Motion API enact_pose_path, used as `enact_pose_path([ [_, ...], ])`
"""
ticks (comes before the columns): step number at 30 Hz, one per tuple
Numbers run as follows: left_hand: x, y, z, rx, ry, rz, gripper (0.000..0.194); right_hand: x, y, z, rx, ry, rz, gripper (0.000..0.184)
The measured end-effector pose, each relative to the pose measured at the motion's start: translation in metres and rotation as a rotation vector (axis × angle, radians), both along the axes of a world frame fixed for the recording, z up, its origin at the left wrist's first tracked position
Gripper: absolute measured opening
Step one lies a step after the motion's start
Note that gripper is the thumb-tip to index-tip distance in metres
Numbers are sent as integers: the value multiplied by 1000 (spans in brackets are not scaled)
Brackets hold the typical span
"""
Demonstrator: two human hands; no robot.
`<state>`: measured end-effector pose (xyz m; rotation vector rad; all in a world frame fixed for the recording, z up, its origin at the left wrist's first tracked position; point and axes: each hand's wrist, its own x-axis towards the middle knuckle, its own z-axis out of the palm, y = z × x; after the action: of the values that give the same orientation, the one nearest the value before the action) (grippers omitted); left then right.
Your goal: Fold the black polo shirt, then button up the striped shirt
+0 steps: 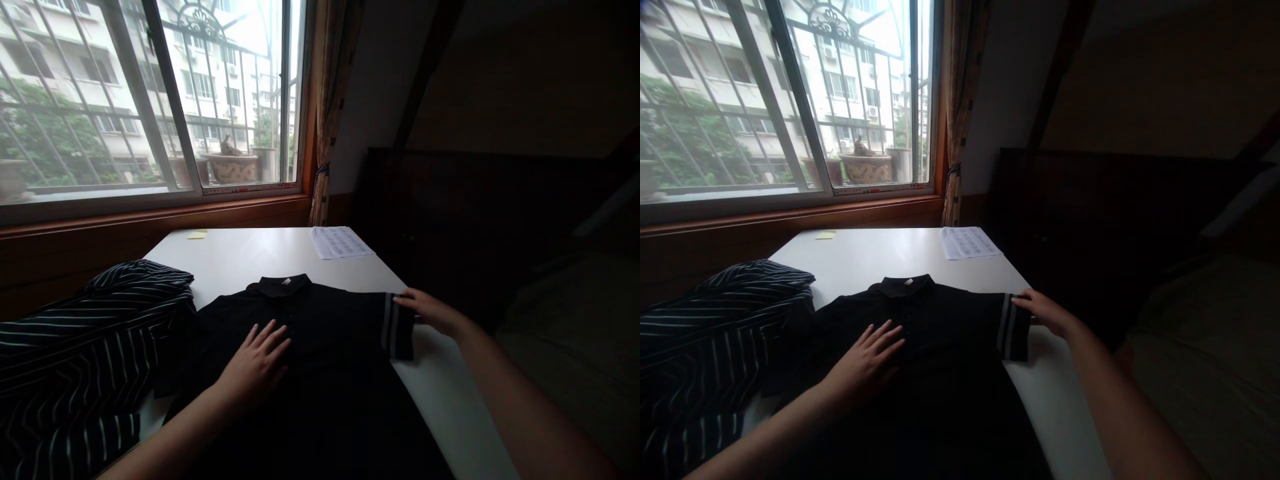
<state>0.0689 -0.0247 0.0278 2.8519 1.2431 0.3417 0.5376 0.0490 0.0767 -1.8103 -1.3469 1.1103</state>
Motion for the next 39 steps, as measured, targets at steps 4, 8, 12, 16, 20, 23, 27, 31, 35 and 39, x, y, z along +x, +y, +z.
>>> enact_pose_path([
  [4, 76, 4, 10, -81, -50, -255, 54, -8, 14, 11, 87, -124, 10, 29],
  [8, 137, 28, -4, -76, -89, -221, 58, -18, 22, 17, 259, -272, 41, 27],
  [12, 165, 64, -19, -23, -110, -139, 52, -36, 14, 24, 402, -350, 115, 30],
  [16, 174, 95, -25, 12, -121, -72, 48, -56, 1, 30, 521, -439, 100, 35],
  [20, 178, 116, -26, 18, -131, -19, 49, -77, -11, 35, 577, -443, 91, 37],
  [23, 180, 125, -27, 18, -138, 5, 50, -95, -20, 39, 609, -437, 116, 39],
  [27, 183, 130, -27, 2, -146, 27, 53, -121, -29, 37, 623, -378, 167, 42],
  [31, 183, 132, -27, -37, -163, 54, 51, -144, -36, 26, 601, -247, 190, 47],
  [35, 178, 137, -27, -121, -179, 22, 54, -151, -42, 16, 446, 90, 372, 53],
  [39, 171, 145, -25, -192, -276, -7, 50, -130, -51, 8, 402, 94, 304, 38],
])
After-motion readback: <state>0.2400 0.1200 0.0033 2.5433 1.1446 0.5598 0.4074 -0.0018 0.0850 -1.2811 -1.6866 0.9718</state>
